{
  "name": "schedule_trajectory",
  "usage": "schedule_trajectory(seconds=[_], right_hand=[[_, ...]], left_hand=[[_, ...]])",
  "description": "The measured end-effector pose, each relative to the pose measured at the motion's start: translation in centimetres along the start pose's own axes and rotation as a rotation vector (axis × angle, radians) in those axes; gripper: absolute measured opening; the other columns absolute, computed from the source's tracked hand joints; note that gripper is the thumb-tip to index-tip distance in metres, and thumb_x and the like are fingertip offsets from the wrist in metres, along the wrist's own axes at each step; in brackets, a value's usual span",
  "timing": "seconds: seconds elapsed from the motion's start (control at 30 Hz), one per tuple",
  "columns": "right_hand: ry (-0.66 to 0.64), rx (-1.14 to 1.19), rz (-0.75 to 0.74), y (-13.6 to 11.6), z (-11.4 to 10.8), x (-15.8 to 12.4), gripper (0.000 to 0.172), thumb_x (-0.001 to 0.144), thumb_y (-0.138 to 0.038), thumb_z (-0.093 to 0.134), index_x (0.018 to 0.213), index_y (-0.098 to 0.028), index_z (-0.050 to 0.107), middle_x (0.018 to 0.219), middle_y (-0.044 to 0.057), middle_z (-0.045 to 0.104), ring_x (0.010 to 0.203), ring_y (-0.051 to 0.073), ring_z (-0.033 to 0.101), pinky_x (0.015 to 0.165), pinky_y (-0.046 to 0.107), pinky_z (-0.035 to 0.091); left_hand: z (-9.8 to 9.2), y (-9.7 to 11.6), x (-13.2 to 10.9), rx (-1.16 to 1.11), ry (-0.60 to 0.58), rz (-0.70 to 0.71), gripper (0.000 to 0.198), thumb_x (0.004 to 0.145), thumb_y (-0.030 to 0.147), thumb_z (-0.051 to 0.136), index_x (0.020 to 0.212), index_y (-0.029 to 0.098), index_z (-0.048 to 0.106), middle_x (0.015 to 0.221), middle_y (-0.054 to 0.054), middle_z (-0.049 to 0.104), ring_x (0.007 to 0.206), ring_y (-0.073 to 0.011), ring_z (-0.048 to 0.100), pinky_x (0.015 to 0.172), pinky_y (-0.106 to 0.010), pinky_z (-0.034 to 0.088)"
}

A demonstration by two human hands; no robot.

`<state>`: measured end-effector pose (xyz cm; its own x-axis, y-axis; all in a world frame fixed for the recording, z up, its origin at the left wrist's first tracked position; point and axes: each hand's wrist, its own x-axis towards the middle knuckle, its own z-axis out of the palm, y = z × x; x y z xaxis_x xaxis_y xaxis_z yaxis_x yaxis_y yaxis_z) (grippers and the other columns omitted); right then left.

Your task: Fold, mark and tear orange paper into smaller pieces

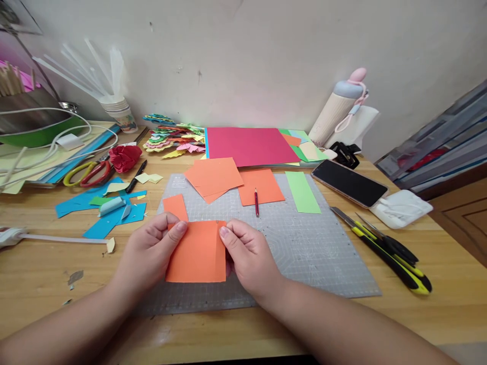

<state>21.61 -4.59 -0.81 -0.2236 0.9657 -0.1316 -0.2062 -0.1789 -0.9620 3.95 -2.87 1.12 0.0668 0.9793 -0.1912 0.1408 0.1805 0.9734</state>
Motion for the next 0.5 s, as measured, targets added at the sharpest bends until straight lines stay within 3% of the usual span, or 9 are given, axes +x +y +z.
schedule_trajectory(seconds=[0.2,0.37,0.5], right_hand=[[0.060,0.056,-0.056,0.52,-0.01,-0.07,0.031,0.092,-0.042,0.049,0.069,-0.021,0.046,0.059,-0.005,0.046,0.045,0.007,0.044,0.039,0.021,0.035],[-0.160,0.144,0.054,0.45,-0.37,0.24,0.030,0.093,-0.049,0.043,0.083,-0.021,0.050,0.060,-0.004,0.053,0.046,0.010,0.055,0.035,0.019,0.033],[-0.161,0.025,0.122,-0.08,-0.48,0.02,0.034,0.091,-0.044,0.051,0.070,-0.018,0.045,0.052,-0.006,0.052,0.038,0.004,0.048,0.036,0.015,0.027]], left_hand=[[-0.03,-0.20,-0.01,-0.027,0.037,-0.017,0.036,0.079,0.052,0.060,0.070,0.019,0.048,0.059,0.004,0.047,0.052,-0.0092,0.040,0.045,-0.019,0.030],[-0.17,-0.26,0.03,-0.057,0.069,-0.013,0.035,0.078,0.052,0.062,0.073,0.020,0.048,0.059,0.005,0.048,0.051,-0.0092,0.042,0.045,-0.019,0.031],[-0.25,-0.07,0.32,-0.125,0.093,-0.003,0.034,0.077,0.051,0.063,0.075,0.020,0.050,0.058,0.005,0.048,0.051,-0.0086,0.042,0.045,-0.019,0.033]])
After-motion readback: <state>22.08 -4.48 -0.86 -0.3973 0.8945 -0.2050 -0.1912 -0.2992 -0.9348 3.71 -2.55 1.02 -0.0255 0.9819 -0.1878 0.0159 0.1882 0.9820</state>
